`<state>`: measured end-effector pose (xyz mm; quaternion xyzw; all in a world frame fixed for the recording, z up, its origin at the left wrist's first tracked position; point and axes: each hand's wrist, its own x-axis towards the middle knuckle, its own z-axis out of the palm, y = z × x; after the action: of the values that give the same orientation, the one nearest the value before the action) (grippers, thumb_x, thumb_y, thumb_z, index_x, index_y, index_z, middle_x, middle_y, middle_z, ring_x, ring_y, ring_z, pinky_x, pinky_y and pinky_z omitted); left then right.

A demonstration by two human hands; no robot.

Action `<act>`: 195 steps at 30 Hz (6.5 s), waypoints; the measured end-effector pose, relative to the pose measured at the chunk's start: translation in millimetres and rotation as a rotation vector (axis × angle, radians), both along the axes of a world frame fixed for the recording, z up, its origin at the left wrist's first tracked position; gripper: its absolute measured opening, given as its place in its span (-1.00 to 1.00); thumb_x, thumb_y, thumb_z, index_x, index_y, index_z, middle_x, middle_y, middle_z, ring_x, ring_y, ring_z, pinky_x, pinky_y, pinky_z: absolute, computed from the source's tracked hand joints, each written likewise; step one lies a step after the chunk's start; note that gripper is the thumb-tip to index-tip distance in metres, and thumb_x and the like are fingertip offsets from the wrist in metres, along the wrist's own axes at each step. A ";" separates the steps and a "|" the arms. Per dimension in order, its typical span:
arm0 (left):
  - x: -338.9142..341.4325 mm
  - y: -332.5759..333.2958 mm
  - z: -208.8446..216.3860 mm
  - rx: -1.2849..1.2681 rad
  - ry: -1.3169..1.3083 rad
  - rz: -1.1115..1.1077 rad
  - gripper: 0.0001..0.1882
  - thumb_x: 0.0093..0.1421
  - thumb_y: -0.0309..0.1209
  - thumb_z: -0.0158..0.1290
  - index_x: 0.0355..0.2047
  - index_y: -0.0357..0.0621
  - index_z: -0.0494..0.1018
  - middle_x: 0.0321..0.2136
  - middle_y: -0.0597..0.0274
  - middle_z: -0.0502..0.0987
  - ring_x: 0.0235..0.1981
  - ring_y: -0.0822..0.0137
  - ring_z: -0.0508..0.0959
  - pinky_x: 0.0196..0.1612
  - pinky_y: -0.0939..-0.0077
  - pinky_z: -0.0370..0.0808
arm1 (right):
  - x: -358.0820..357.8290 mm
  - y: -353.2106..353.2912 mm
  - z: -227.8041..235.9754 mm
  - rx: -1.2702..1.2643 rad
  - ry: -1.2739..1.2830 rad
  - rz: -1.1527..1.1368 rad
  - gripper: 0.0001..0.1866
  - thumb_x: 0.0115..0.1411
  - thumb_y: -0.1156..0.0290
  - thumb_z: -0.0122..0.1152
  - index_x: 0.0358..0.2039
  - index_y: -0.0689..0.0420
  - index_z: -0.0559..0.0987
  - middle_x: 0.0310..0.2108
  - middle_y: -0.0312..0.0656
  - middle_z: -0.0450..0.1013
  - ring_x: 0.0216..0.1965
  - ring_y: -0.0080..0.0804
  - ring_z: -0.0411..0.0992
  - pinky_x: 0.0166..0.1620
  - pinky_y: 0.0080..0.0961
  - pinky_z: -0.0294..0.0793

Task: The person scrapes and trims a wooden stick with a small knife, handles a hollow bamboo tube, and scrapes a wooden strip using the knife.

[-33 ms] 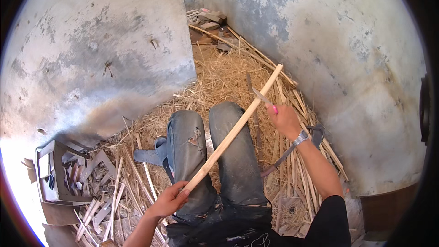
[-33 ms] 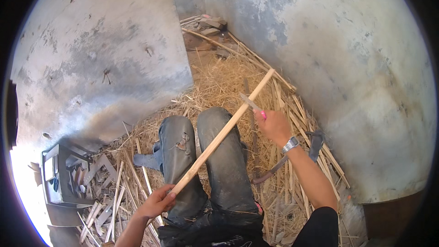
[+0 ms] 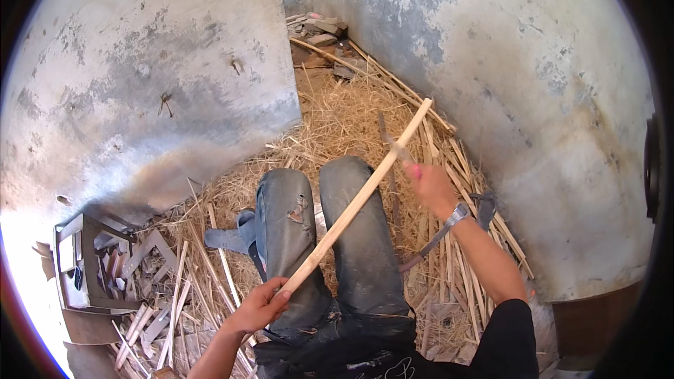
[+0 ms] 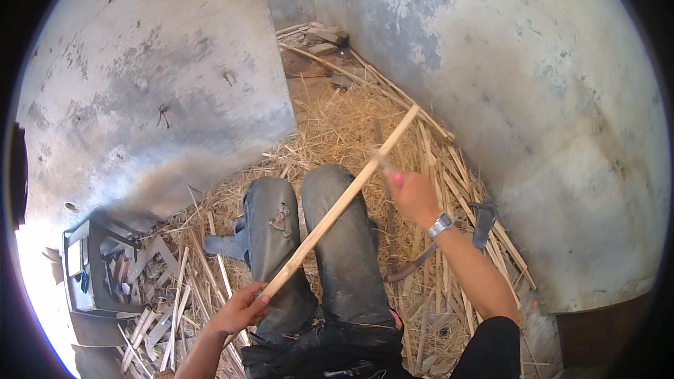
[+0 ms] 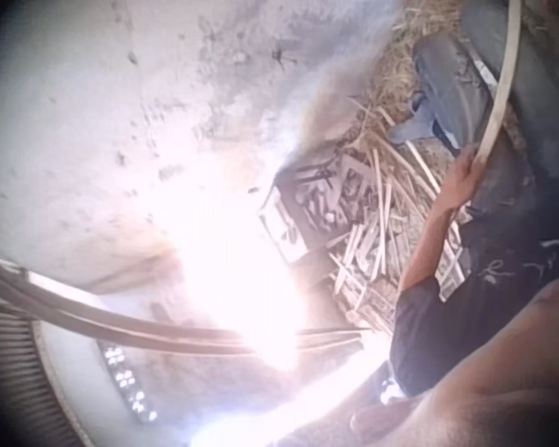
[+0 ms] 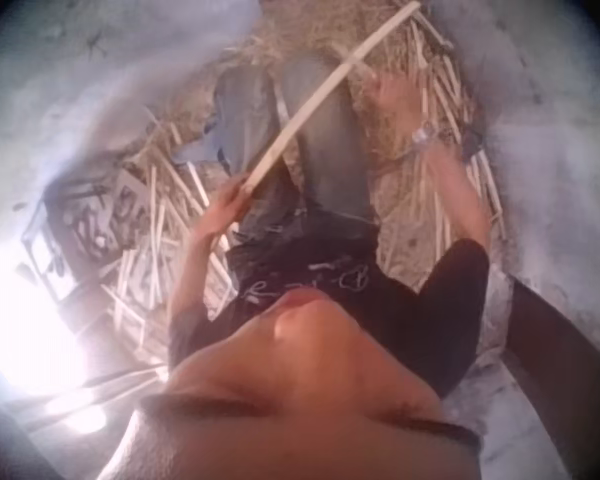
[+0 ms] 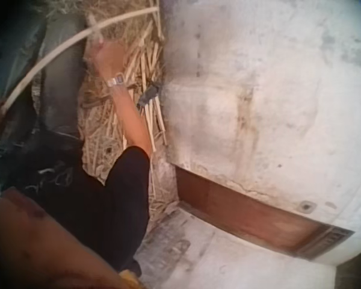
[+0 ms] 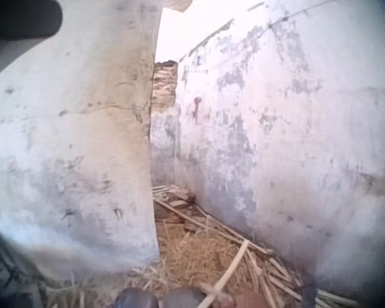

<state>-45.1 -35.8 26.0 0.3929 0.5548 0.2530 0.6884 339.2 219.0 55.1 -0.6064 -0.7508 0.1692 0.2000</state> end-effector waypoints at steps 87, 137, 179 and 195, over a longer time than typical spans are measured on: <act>-53.1 -31.8 -4.3 0.013 0.148 -0.050 -0.65 0.48 -0.20 0.08 0.07 -0.23 0.52 -0.52 0.46 0.43 -0.54 0.59 0.37 -0.48 0.58 0.31 | -23.5 -14.6 -10.1 0.170 -0.146 0.164 -0.29 0.48 -0.15 -0.12 -0.59 0.14 0.62 -0.72 0.05 0.44 -0.65 0.06 0.47 -0.53 -0.02 0.40; -82.0 -71.6 -22.4 -0.207 -0.170 0.042 -0.50 0.55 -0.26 -0.05 0.40 -0.19 0.30 -0.59 0.48 0.24 -0.63 0.60 0.19 -0.58 0.62 0.14 | 46.1 43.8 -3.6 0.322 0.283 -0.132 -0.31 0.49 -0.01 0.02 -0.69 0.27 0.40 -0.78 -0.09 0.12 -0.68 -0.25 0.03 -0.54 -0.16 0.05; -7.2 -11.9 -43.1 -0.658 -0.895 0.038 -0.51 0.54 0.14 -0.24 -0.10 -0.08 0.27 -0.66 0.54 0.05 -0.74 0.68 -0.01 -0.77 0.71 -0.10 | -60.8 -58.1 17.1 -0.076 -0.216 0.503 -0.19 0.46 -0.24 -0.15 -0.64 0.20 0.61 -0.71 0.10 0.44 -0.60 0.17 0.47 -0.42 0.04 0.48; -66.6 -64.7 -42.8 -0.464 -0.521 -0.175 -0.69 0.52 -0.15 -0.02 -0.25 -0.15 0.37 -0.66 0.49 0.11 -0.70 0.59 0.12 -0.64 0.59 0.03 | 19.2 43.9 27.7 0.322 0.266 0.119 -0.63 0.51 0.12 0.04 -0.20 0.19 0.59 -0.59 -0.12 0.40 -0.59 -0.33 0.29 -0.44 -0.36 0.29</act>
<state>-111.7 -100.6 -16.8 0.1944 0.3676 0.1519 0.8967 358.3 262.9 82.8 -0.4938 -0.7695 0.1371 0.3810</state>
